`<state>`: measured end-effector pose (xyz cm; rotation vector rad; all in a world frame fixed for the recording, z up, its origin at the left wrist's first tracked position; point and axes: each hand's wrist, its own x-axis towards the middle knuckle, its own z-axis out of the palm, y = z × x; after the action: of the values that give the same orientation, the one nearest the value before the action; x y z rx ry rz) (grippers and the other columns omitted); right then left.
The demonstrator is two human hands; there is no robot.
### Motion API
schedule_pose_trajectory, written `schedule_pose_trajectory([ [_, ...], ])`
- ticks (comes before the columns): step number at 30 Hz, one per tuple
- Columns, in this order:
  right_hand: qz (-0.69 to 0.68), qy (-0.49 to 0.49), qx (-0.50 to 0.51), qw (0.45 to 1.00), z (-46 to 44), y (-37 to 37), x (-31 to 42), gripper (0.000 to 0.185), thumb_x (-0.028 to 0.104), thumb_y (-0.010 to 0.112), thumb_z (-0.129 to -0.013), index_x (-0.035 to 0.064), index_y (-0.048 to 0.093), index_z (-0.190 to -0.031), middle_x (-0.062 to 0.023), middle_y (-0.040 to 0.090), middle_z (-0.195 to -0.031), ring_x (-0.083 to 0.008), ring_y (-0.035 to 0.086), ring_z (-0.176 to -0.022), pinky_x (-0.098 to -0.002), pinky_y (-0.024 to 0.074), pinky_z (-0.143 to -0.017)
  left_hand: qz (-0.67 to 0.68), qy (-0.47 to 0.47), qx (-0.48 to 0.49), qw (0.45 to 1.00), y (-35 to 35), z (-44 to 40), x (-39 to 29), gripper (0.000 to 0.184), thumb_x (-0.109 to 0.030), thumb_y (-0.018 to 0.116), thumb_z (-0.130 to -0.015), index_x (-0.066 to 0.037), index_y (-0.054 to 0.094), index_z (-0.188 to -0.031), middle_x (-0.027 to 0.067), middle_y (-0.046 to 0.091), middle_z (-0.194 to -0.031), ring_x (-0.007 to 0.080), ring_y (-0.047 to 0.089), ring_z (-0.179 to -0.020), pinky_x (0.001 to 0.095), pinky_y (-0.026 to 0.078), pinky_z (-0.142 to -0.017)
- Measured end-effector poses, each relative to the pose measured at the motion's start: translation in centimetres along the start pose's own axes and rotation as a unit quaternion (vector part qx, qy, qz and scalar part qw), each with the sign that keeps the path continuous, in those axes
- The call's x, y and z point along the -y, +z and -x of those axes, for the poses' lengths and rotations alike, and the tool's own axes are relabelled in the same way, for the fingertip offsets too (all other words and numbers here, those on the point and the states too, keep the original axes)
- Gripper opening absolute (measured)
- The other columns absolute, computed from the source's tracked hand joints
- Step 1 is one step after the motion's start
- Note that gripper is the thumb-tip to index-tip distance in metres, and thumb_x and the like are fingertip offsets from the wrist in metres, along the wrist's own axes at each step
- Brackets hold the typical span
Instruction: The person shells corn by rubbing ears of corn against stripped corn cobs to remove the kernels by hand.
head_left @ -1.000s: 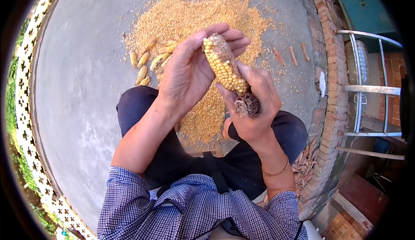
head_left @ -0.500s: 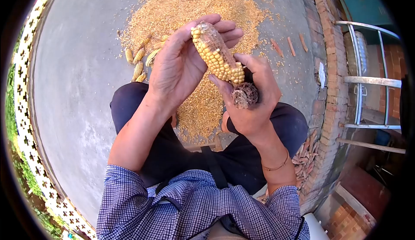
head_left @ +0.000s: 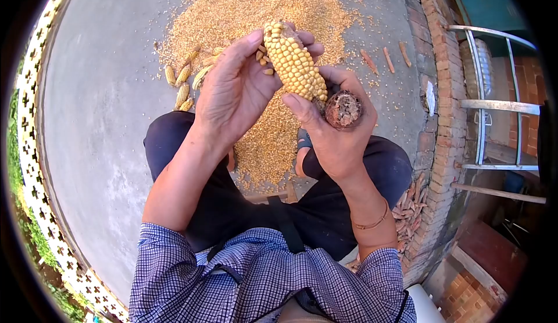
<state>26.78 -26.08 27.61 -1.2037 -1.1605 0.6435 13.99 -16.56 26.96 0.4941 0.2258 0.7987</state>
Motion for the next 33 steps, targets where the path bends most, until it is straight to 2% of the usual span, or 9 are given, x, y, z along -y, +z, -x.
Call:
schedule_pose_trajectory([
  [6, -0.087, 0.116, -0.011, 0.989, 0.0, 0.0, 0.8, 0.037, 0.004, 0.08, -0.079, -0.0037, 0.057, -0.107, -0.0067, 0.064, -0.099, -0.0089, 0.061, -0.091, -0.0241, 0.0528, -0.08, -0.05, 0.0, -0.019, 0.999, 0.1, 0.1, -0.1, 0.044, -0.028, 0.045, -0.101, 0.005, 0.046, -0.131, 0.0231, 0.054, -0.13, 0.0334, 0.052, -0.125, 0.0455, 0.045, -0.106],
  [12, -0.159, 0.191, -0.02, 0.968, -0.3, -0.2, 1.3, 0.038, 0.003, 0.079, -0.08, -0.0041, 0.058, -0.111, -0.0062, 0.064, -0.102, -0.0085, 0.06, -0.093, -0.0231, 0.0519, -0.082, -0.071, 0.011, -0.044, 0.996, 0.0, 0.1, -0.2, 0.045, -0.027, 0.047, -0.101, 0.005, 0.046, -0.131, 0.0229, 0.054, -0.13, 0.0327, 0.052, -0.126, 0.0454, 0.044, -0.107],
  [19, -0.102, 0.165, -0.052, 0.98, -0.2, -0.1, 0.9, 0.038, 0.003, 0.079, -0.08, -0.0045, 0.058, -0.111, -0.006, 0.064, -0.102, -0.0087, 0.06, -0.093, -0.0232, 0.0518, -0.082, -0.06, 0.008, -0.039, 0.997, 0.4, 0.0, -0.4, 0.042, -0.024, 0.048, -0.1, 0.006, 0.046, -0.13, 0.0235, 0.054, -0.13, 0.0337, 0.051, -0.126, 0.0468, 0.043, -0.108],
  [26, -0.13, 0.152, -0.076, 0.977, -0.2, -0.1, 1.3, 0.038, 0.0, 0.077, -0.08, -0.0051, 0.059, -0.113, -0.0069, 0.064, -0.104, -0.0099, 0.061, -0.096, -0.0245, 0.0519, -0.084, -0.042, 0.015, -0.082, 0.996, -0.1, 0.2, 0.1, 0.04, -0.022, 0.049, -0.099, 0.006, 0.047, -0.129, 0.0231, 0.053, -0.13, 0.0339, 0.05, -0.126, 0.0468, 0.041, -0.109],
  [28, -0.115, 0.132, -0.077, 0.982, -0.2, -0.1, 1.0, 0.039, 0.001, 0.077, -0.081, -0.005, 0.058, -0.115, -0.0068, 0.064, -0.099, -0.0081, 0.059, -0.083, -0.0224, 0.0486, -0.071, -0.046, 0.011, -0.081, 0.996, -0.1, 0.3, 0.0, 0.04, -0.021, 0.05, -0.099, 0.006, 0.047, -0.129, 0.0233, 0.053, -0.131, 0.0342, 0.05, -0.126, 0.0468, 0.041, -0.11],
  [29, -0.098, 0.114, -0.076, 0.986, -0.1, -0.3, 0.6, 0.04, 0.001, 0.076, -0.082, -0.0048, 0.057, -0.116, -0.0065, 0.065, -0.094, -0.0062, 0.057, -0.069, -0.0202, 0.0453, -0.058, -0.049, 0.009, -0.08, 0.996, -0.1, 0.3, 0.1, 0.04, -0.021, 0.05, -0.099, 0.006, 0.047, -0.128, 0.0235, 0.053, -0.131, 0.0343, 0.05, -0.126, 0.0468, 0.04, -0.11],
  [31, -0.078, 0.104, -0.072, 0.989, -0.2, -0.5, 0.6, 0.042, 0.002, 0.076, -0.082, -0.0043, 0.056, -0.119, -0.0062, 0.065, -0.09, -0.0044, 0.056, -0.057, -0.018, 0.0433, -0.047, -0.031, 0.009, -0.071, 0.997, 0.3, 0.2, 0.1, 0.041, -0.02, 0.05, -0.098, 0.007, 0.046, -0.129, 0.0245, 0.051, -0.132, 0.035, 0.049, -0.127, 0.047, 0.04, -0.11],
  [33, -0.072, 0.105, -0.062, 0.99, -0.4, -0.7, 0.7, 0.043, 0.001, 0.075, -0.082, -0.004, 0.056, -0.12, -0.0062, 0.065, -0.095, -0.0047, 0.057, -0.064, -0.0183, 0.0457, -0.052, -0.017, 0.004, -0.054, 0.998, 0.4, 0.1, 0.0, 0.042, -0.019, 0.05, -0.098, 0.007, 0.044, -0.13, 0.0256, 0.05, -0.133, 0.0358, 0.048, -0.128, 0.0472, 0.039, -0.111],
])
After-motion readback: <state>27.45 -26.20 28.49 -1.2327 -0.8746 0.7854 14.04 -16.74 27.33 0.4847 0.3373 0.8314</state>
